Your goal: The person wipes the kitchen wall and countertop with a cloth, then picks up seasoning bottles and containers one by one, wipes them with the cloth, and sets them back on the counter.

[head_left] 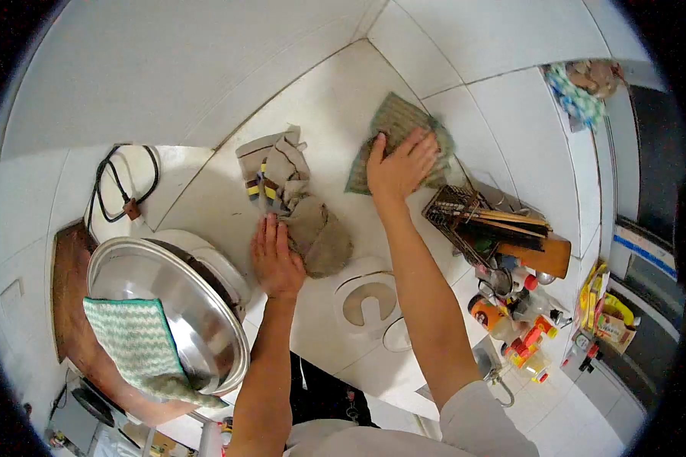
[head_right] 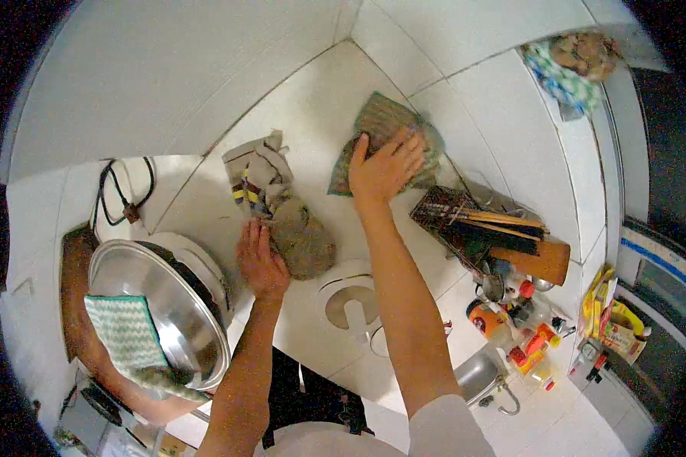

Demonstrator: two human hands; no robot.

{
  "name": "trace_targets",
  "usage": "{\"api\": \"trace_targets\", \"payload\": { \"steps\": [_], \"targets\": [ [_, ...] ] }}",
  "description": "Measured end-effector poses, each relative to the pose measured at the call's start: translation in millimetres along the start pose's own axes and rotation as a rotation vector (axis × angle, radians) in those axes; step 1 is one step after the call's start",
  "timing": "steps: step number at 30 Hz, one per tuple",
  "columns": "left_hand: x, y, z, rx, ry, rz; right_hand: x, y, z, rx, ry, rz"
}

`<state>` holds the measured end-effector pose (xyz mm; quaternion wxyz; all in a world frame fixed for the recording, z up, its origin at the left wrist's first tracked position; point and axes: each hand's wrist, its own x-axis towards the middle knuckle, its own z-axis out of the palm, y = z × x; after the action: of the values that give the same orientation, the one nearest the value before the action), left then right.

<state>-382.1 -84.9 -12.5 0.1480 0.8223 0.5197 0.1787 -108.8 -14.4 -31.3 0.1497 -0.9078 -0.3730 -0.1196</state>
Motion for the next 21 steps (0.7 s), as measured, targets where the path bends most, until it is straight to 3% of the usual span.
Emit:
{"api": "trace_targets", "payload": {
  "steps": [4,6,7,8,11,14,16,18,21],
  "targets": [
    [1.5,-3.4,-1.3,0.007,-0.022,0.000,31.6,-33.7,36.8,-0.171,0.047,0.143],
    [-2.9,-0.7,-0.8,0.004,-0.028,-0.015,60.6,-62.6,43.4,0.041,-0.042,-0.182],
    [-2.5,-1.3,1.7,0.006,-0.035,-0.025,73.0,-81.8,57.1,0.033,0.099,-0.249],
    [-2.3,-2.8,2.8,0.013,-0.045,-0.037,86.6,-95.1,71.3,0.103,0.126,-0.281],
    [-2.9,-2.6,-0.3,0.018,-0.121,-0.062,105.5,-130.4,65.1,-0.013,-0.083,-0.292],
    [-1.8,-1.3,-0.8,-0.022,-0.092,-0.051,99.9,-122.8,76.0,0.116,0.007,-0.360],
    [1.1,0.7,-3.6,-0.031,-0.118,-0.060,61.9,-114.2,64.8,0.195,-0.003,-0.568],
    [-0.5,1.3,-4.3,-0.034,-0.092,-0.061,22.6,-102.7,55.9,0.454,-0.198,-0.802],
    [-3.1,-1.2,3.7,-0.038,-0.013,-0.046,10.4,-97.8,2.7,0.761,-0.530,-0.806]
  ]
}}
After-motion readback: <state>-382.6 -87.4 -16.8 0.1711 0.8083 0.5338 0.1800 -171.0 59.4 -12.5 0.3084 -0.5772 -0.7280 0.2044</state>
